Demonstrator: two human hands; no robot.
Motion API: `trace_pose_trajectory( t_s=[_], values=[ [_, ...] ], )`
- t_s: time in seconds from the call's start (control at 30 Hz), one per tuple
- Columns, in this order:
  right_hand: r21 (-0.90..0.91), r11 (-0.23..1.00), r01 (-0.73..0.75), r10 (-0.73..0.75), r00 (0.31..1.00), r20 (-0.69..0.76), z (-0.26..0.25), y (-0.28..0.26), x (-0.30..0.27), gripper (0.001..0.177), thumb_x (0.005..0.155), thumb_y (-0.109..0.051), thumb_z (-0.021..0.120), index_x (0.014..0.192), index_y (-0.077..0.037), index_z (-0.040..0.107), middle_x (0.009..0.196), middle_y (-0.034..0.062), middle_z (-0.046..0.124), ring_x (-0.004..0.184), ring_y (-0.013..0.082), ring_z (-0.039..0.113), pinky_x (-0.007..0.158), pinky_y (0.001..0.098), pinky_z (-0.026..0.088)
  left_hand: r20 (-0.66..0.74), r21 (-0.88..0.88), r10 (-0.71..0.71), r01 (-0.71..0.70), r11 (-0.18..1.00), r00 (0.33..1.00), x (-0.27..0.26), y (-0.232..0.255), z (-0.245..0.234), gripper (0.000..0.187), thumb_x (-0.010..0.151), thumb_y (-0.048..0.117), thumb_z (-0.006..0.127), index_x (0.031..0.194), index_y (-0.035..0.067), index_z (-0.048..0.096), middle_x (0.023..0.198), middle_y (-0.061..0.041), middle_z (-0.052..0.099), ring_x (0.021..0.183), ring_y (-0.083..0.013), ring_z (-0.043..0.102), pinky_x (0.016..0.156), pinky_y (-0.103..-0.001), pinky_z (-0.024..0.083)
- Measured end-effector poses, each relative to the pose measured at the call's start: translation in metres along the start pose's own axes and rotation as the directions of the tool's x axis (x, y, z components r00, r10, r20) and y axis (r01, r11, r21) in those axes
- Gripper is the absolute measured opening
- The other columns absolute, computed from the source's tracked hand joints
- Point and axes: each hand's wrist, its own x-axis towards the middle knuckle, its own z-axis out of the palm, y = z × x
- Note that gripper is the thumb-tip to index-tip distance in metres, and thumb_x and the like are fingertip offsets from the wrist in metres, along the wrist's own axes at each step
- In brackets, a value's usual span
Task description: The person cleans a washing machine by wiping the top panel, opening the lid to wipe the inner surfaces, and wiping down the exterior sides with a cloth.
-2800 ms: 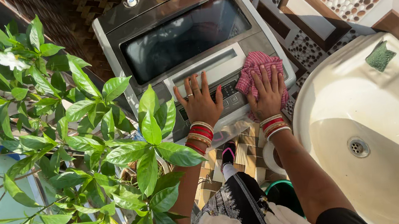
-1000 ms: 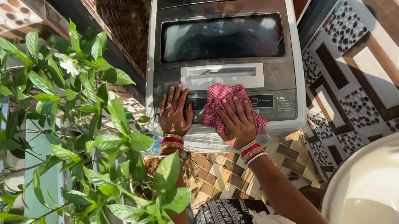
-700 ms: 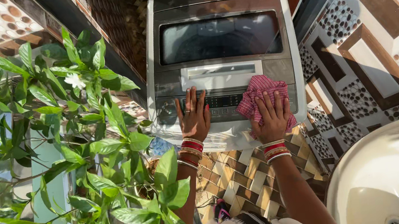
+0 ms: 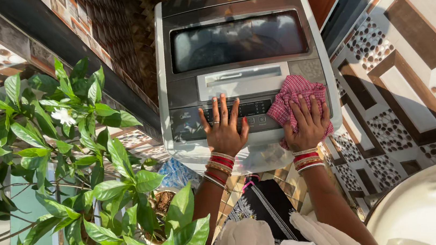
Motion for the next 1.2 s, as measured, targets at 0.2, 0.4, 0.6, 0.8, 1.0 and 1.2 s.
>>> trace_pose_trajectory(
  t_s=[0.2,0.4,0.6,0.8,1.0,1.2],
  values=[
    [-0.004,1.0,0.013,-0.013,1.0,0.024,-0.004,0.027,-0.017,0.045,0.09,-0.026,0.056,0.13,-0.013,0.072,0.146,0.0089,0.064,0.146,0.0341,0.049,0.128,0.0543,0.022,0.031,0.041,0.006,-0.008,0.999,1.0,-0.024,0.024,0.016,0.063,0.097,0.045,0.049,0.153,0.017,0.051,0.164,-0.02,0.033,0.155,-0.0375,0.023,0.12,-0.072,0.005],
    [-0.002,1.0,0.008,-0.008,1.0,0.019,-0.001,0.024,-0.004,0.047,0.09,-0.026,0.054,0.132,-0.014,0.072,0.147,0.0084,0.064,0.147,0.0329,0.048,0.127,0.0542,0.022,0.059,0.032,-0.039,0.037,0.999,0.997,-0.011,0.026,0.016,0.058,0.099,0.044,0.047,0.153,0.021,0.048,0.167,-0.018,0.031,0.156,-0.0359,0.023,0.121,-0.071,0.006],
    [-0.015,0.998,0.067,-0.06,0.958,0.28,0.036,-0.055,0.027,0.066,0.094,-0.042,0.057,0.151,-0.01,0.051,0.16,0.0166,0.043,0.151,0.0443,0.028,0.123,0.0638,0.01,0.016,0.062,-0.069,0.068,0.996,0.997,-0.014,0.022,0.023,0.058,0.102,0.032,0.042,0.157,0.015,0.045,0.165,-0.015,0.037,0.155,-0.0335,0.028,0.123,-0.068,0.008],
    [0.122,0.969,0.216,-0.247,0.884,0.396,0.056,-0.075,0.077,0.056,0.093,-0.037,0.061,0.142,-0.01,0.06,0.14,0.0137,0.061,0.138,0.0348,0.046,0.123,0.0539,0.023,-0.278,-0.408,-0.203,0.076,0.91,0.939,-0.013,0.019,0.014,0.049,0.111,0.017,0.045,0.156,-0.002,0.038,0.165,-0.018,0.038,0.156,-0.0324,0.035,0.131,-0.052,0.017],
    [0.131,0.976,0.172,-0.208,0.912,0.353,0.043,-0.015,0.103,0.053,0.091,-0.043,0.062,0.124,-0.002,0.068,0.114,0.0142,0.071,0.117,0.0326,0.059,0.109,0.0507,0.036,-0.109,-0.364,-0.234,0.18,0.914,0.966,0.0,0.018,0.004,0.05,0.104,0.015,0.048,0.153,0.003,0.044,0.156,-0.015,0.051,0.147,-0.0306,0.045,0.127,-0.051,0.023],
    [-0.06,0.985,0.159,-0.108,0.859,0.501,0.101,-0.109,0.093,0.046,0.095,-0.041,0.058,0.121,-0.004,0.067,0.114,0.0148,0.069,0.112,0.0329,0.059,0.106,0.0531,0.035,-0.026,-0.74,-0.418,0.264,0.619,0.908,-0.002,0.005,-0.013,0.05,0.111,0.018,0.038,0.158,-0.001,0.035,0.161,-0.022,0.041,0.152,-0.0363,0.038,0.125,-0.049,0.032]
  ],
)
